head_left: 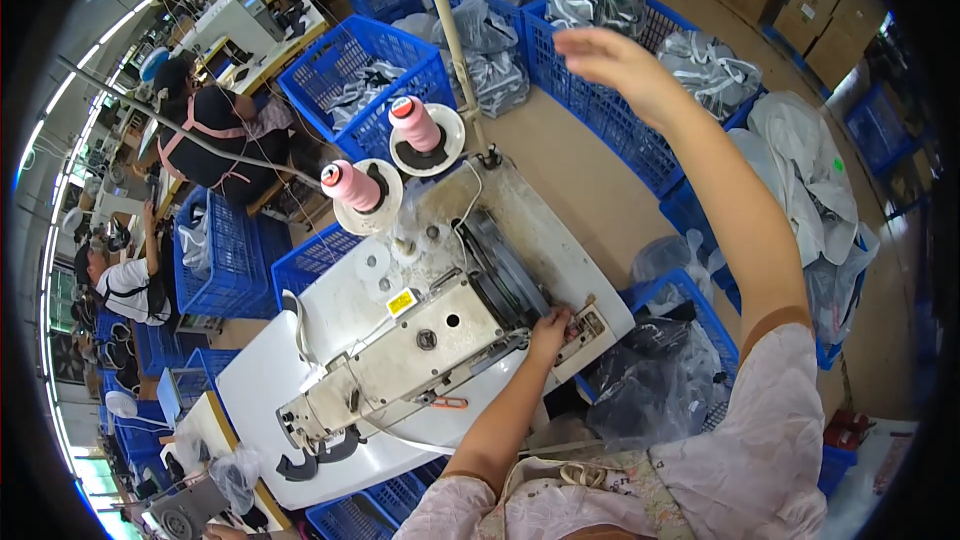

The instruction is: Operating a sewing machine to process shoe components in a manufacturing environment.

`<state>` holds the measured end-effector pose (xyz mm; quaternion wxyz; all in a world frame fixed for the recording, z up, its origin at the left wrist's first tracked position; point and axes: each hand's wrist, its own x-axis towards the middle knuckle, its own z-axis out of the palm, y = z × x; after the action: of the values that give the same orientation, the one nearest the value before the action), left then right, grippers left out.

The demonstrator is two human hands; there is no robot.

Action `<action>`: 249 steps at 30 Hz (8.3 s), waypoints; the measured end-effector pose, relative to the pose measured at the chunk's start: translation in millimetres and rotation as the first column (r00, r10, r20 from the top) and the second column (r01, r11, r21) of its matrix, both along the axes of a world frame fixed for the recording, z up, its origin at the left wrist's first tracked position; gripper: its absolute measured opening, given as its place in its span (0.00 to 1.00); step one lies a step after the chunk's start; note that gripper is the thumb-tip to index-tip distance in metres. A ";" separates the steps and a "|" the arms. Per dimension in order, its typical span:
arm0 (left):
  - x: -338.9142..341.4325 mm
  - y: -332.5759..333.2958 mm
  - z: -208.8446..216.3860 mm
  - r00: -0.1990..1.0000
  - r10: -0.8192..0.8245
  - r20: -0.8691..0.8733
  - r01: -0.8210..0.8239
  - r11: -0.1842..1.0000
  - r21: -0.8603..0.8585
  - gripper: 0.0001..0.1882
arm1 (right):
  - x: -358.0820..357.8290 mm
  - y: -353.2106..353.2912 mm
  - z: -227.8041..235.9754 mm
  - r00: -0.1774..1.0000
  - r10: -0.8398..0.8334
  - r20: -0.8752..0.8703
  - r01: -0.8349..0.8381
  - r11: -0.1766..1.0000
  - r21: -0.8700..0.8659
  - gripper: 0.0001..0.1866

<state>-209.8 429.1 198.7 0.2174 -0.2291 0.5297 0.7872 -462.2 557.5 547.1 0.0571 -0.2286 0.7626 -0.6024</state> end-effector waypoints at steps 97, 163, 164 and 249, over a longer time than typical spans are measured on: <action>121.1 -18.7 59.4 0.912 -0.196 0.359 0.211 0.978 0.000 0.10 | 227.0 63.3 -322.9 0.965 0.101 -0.242 0.033 0.869 0.493 0.17; 319.0 -330.5 16.0 0.907 0.329 -0.264 -0.260 0.929 0.265 0.12 | 418.9 -119.9 -403.2 0.826 -0.023 -0.563 0.322 0.839 0.438 0.24; 319.4 -331.8 14.6 0.895 0.347 -0.282 -0.278 0.926 0.257 0.13 | 417.5 -122.4 -404.6 0.832 -0.011 -0.555 0.303 0.847 0.437 0.24; 419.3 -431.6 -27.8 0.645 -0.293 -0.705 -0.746 -0.045 -0.664 0.05 | 537.7 -440.9 -598.8 0.475 0.568 0.672 0.203 0.672 -0.712 0.19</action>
<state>209.5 -2.5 170.8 -0.3843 -0.0940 0.8925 0.2168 75.6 116.6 -51.7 0.4069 0.0121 0.2960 -0.8641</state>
